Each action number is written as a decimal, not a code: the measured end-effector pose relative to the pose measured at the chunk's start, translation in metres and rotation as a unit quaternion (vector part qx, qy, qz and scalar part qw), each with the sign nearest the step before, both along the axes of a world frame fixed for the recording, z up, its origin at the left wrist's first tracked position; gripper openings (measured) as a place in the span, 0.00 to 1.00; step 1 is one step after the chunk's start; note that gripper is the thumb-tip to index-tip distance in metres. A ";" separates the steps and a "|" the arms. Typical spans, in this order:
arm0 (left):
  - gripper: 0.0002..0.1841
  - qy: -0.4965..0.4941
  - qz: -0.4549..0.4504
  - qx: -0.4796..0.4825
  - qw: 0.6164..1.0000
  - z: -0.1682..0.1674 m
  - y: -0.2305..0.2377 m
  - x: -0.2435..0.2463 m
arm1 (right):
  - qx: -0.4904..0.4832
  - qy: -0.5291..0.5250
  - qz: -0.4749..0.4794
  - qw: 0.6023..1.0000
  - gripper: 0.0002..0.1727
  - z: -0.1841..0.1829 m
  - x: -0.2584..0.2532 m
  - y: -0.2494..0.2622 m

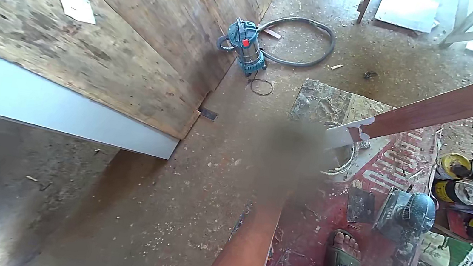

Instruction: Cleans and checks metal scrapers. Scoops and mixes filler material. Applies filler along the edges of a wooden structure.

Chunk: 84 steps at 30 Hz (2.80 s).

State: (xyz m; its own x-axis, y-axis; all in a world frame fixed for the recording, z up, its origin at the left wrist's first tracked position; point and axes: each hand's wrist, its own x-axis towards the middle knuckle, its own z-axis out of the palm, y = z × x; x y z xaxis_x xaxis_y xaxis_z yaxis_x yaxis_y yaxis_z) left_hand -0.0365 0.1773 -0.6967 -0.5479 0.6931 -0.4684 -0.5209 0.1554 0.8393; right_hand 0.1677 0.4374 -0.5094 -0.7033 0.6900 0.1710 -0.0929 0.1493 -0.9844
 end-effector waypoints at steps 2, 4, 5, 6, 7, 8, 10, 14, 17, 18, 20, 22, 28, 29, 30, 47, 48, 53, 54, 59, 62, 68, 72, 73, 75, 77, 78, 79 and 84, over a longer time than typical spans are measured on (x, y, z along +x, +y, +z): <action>0.19 -0.021 0.006 0.016 1.000 0.001 0.003 0.004 | 0.037 -0.007 0.003 0.999 0.02 -0.002 -0.007 -0.003; 0.18 -0.037 0.012 0.027 0.999 0.003 0.005 0.007 | 0.071 -0.038 -0.027 0.996 0.02 -0.005 -0.010 -0.005; 0.17 -0.042 0.011 0.033 0.999 0.003 0.005 0.007 | 0.076 -0.055 -0.043 0.995 0.02 -0.004 -0.010 -0.007; 0.17 -0.047 0.008 0.040 0.998 0.003 0.004 0.008 | 0.080 -0.070 -0.053 0.993 0.02 -0.005 -0.011 -0.008; 0.16 -0.050 0.006 0.045 0.998 0.003 0.004 0.008 | 0.079 -0.074 -0.055 0.993 0.02 -0.007 -0.010 -0.008; 0.16 -0.052 0.006 0.048 0.998 0.003 0.004 0.008 | 0.079 -0.074 -0.056 0.993 0.02 -0.009 -0.009 -0.005; 0.15 -0.050 0.005 0.049 0.998 0.002 0.006 0.009 | 0.076 -0.065 -0.058 0.993 0.02 -0.013 -0.010 -0.004; 0.16 -0.048 0.013 0.043 0.998 -0.003 0.007 0.011 | 0.081 -0.077 -0.064 0.992 0.04 -0.013 -0.019 -0.011; 0.16 -0.037 0.009 0.054 0.998 -0.005 0.009 0.014 | 0.090 -0.077 -0.049 0.992 0.03 -0.019 -0.022 -0.011; 0.16 -0.033 0.008 0.056 0.998 -0.005 0.010 0.015 | 0.087 -0.070 -0.043 0.993 0.03 -0.022 -0.024 -0.011; 0.16 -0.030 0.006 0.059 0.998 -0.006 0.012 0.016 | 0.084 -0.059 -0.037 0.994 0.03 -0.028 -0.030 -0.011; 0.16 -0.035 0.007 0.063 0.997 -0.006 0.014 0.017 | 0.086 -0.066 -0.037 0.993 0.02 -0.033 -0.038 -0.018; 0.16 -0.040 -0.004 0.064 0.997 -0.009 0.004 0.011 | 0.149 -0.206 0.009 0.967 0.08 -0.085 -0.066 -0.033; 0.17 -0.033 0.003 0.057 0.998 -0.010 0.000 0.008 | 0.170 -0.226 0.028 0.959 0.09 -0.100 -0.070 -0.031; 0.17 -0.025 0.011 0.049 0.998 -0.011 -0.003 0.006 | 0.201 -0.245 0.048 0.947 0.10 -0.116 -0.075 -0.030; 0.17 -0.027 0.116 0.043 0.992 -0.017 -0.029 -0.016 | -0.090 -0.311 0.030 0.946 0.08 -0.156 -0.084 -0.042; 0.17 -0.027 0.118 0.045 0.992 -0.016 -0.030 -0.017 | -0.084 -0.283 0.008 0.955 0.08 -0.149 -0.077 -0.037; 0.15 -0.019 0.113 0.056 0.992 -0.020 -0.031 -0.018 | -0.027 -0.155 -0.061 0.986 0.02 -0.089 -0.042 -0.020; 0.16 -0.020 0.109 0.056 0.992 -0.021 -0.030 -0.017 | -0.020 -0.116 -0.061 0.991 0.01 -0.081 -0.035 -0.014; 0.16 -0.035 0.096 0.054 0.993 -0.025 -0.017 -0.007 | -0.031 -0.021 -0.039 0.999 0.03 -0.034 -0.023 -0.013; 0.15 -0.059 0.090 0.062 0.992 -0.022 -0.009 0.001 | -0.008 -0.015 -0.034 0.999 0.03 -0.028 -0.027 -0.015; 0.14 -0.100 0.060 0.095 0.989 0.005 -0.004 0.009 | 0.053 -0.059 -0.048 0.996 0.02 -0.036 -0.029 -0.005; 0.15 -0.093 0.033 0.112 0.989 0.008 -0.002 0.010 | 0.028 -0.053 -0.040 0.997 0.03 -0.041 -0.029 -0.004; 0.15 -0.092 0.033 0.115 0.989 0.007 -0.001 0.010 | 0.019 -0.046 -0.036 0.998 0.03 -0.043 -0.029 -0.004; 0.14 -0.080 0.034 0.084 0.993 0.025 0.004 0.013 | 0.007 -0.031 -0.033 0.999 0.03 -0.048 -0.031 -0.004; 0.14 -0.073 0.035 0.075 0.994 0.029 0.008 0.016 | 0.012 -0.021 -0.023 0.999 0.03 -0.053 -0.035 -0.007; 0.14 -0.068 0.035 0.072 0.994 0.030 0.009 0.017 | 0.016 -0.026 -0.022 0.999 0.03 -0.054 -0.038 -0.012; 0.15 -0.064 0.032 0.070 0.995 0.030 0.010 0.019 | 0.021 -0.039 -0.028 0.999 0.03 -0.055 -0.042 -0.019; 0.17 -0.069 0.023 0.135 0.988 -0.019 0.009 0.015 | 0.103 -0.153 -0.035 0.982 0.04 -0.076 -0.063 -0.039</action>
